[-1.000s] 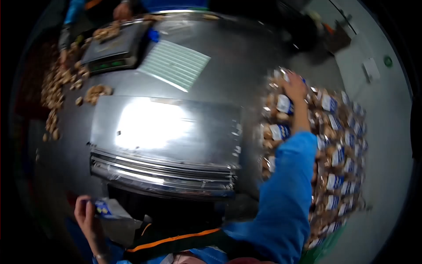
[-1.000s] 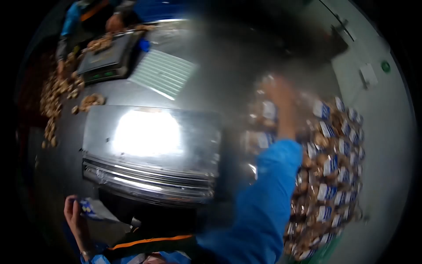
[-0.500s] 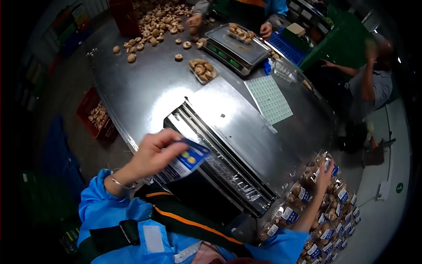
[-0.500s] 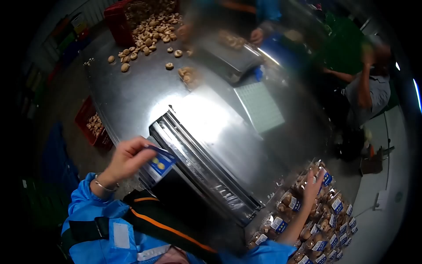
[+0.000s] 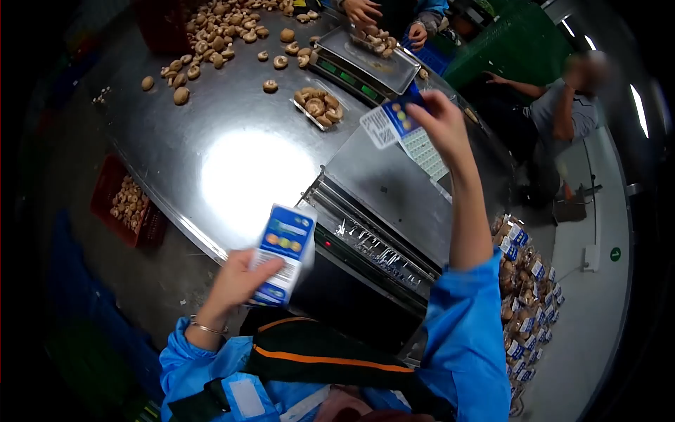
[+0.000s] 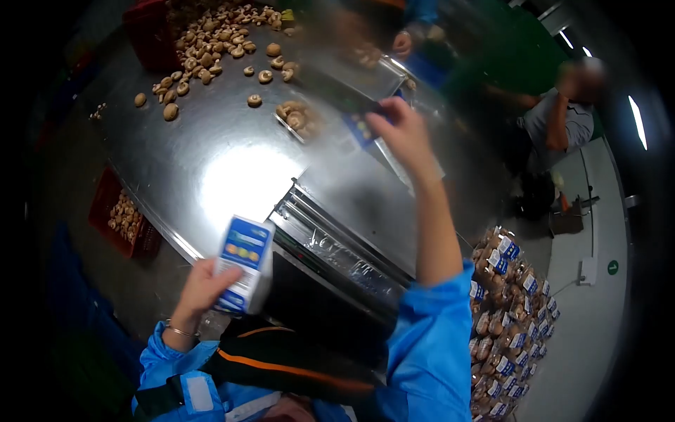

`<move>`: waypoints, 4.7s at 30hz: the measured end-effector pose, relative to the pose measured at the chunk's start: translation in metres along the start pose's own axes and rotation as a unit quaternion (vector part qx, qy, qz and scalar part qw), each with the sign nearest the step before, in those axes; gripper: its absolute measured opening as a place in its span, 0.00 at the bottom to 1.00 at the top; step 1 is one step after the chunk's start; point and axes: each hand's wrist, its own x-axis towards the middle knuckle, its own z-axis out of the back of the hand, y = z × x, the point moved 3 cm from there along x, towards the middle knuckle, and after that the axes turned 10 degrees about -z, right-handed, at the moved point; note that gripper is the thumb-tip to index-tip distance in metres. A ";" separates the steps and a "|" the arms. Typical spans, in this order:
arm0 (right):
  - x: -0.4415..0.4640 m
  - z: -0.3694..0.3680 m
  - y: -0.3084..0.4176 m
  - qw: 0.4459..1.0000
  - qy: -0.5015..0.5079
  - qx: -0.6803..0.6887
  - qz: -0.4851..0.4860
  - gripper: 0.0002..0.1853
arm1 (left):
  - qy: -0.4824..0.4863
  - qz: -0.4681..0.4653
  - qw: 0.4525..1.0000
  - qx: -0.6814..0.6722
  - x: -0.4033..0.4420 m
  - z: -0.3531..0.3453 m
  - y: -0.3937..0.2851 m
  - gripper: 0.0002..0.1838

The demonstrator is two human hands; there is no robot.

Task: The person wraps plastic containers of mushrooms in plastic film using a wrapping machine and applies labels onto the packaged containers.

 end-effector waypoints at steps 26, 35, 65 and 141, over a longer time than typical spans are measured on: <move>0.013 0.008 0.005 0.990 -0.027 -0.030 -0.136 0.11 | 0.137 0.034 0.986 0.082 0.059 0.023 -0.044 0.17; 0.041 -0.004 -0.150 0.894 -0.204 -0.396 -0.050 0.37 | 0.109 -0.189 0.974 -0.054 0.039 0.034 -0.085 0.29; -0.030 0.034 -0.128 0.913 -0.187 -0.355 -0.067 0.44 | 0.103 -0.214 0.969 -0.071 0.031 -0.007 -0.113 0.14; -0.214 -0.015 0.060 0.982 0.118 -0.092 0.114 0.29 | 0.246 -0.286 0.914 0.147 0.000 -0.107 -0.096 0.16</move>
